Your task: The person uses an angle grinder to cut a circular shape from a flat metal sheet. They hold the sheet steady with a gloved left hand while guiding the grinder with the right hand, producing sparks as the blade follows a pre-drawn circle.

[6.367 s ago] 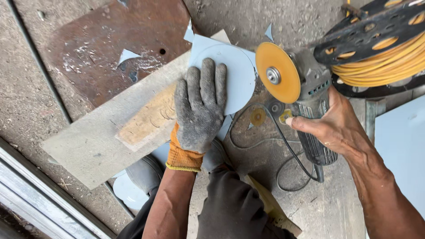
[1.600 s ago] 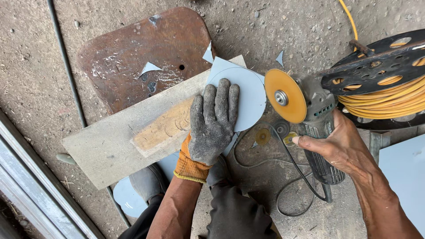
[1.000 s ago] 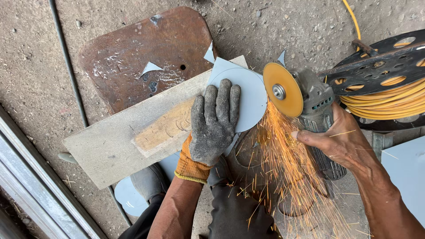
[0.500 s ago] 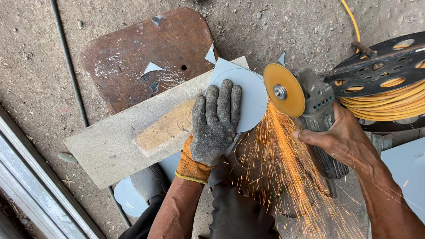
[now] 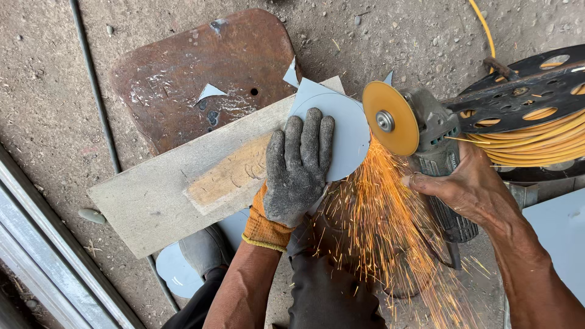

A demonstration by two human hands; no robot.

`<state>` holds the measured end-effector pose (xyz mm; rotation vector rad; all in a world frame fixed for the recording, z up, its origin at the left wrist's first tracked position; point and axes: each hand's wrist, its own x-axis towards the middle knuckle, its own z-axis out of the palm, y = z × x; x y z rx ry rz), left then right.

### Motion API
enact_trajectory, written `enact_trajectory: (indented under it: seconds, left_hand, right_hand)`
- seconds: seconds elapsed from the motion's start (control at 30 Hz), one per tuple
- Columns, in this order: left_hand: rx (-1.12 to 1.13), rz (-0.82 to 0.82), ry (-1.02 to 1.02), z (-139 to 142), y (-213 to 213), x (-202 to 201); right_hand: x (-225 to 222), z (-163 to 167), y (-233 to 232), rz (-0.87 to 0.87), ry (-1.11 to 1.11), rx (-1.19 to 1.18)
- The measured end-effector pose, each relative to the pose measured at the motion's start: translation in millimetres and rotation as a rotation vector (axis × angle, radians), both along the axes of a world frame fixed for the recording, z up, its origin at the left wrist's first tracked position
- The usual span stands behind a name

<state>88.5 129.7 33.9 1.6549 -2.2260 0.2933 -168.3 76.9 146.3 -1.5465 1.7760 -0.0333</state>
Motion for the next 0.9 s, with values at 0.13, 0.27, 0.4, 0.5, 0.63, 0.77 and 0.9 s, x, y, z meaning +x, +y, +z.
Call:
enact_trajectory:
  seconds: [0.13,0.27,0.4,0.5,0.63,0.77,0.9]
  left_hand:
    - [-0.006,0.009,-0.036,0.2,0.4,0.0]
    - [-0.003,0.003,-0.031,0.6,1.1,0.4]
    - [0.016,-0.004,0.029,1.7,-1.0,-0.6]
    - [0.03,-0.01,0.05,4.2,-1.8,-0.6]
    - [-0.008,-0.004,-0.03,6.4,-1.4,2.2]
    - [0.02,-0.028,0.005,5.9,0.2,2.5]
    - [-0.008,-0.003,0.0,3.7,-1.3,-0.4]
  right_hand:
    - [4.6,0.1,0.2,-0.065,-0.087,0.02]
    - [1.0,-3.0,4.8,-0.107,-0.07,0.046]
    - [-4.3,-7.5,8.4,0.09,-0.125,-0.189]
    - [-4.6,-5.1,8.3,-0.004,-0.053,-0.036]
    - [-1.0,4.8,7.0,-0.075,-0.102,0.008]
    - [-2.8,14.1,3.2,-0.111,-0.081,0.078]
    - [-6.0,12.4,-1.1,-0.048,-0.031,0.029]
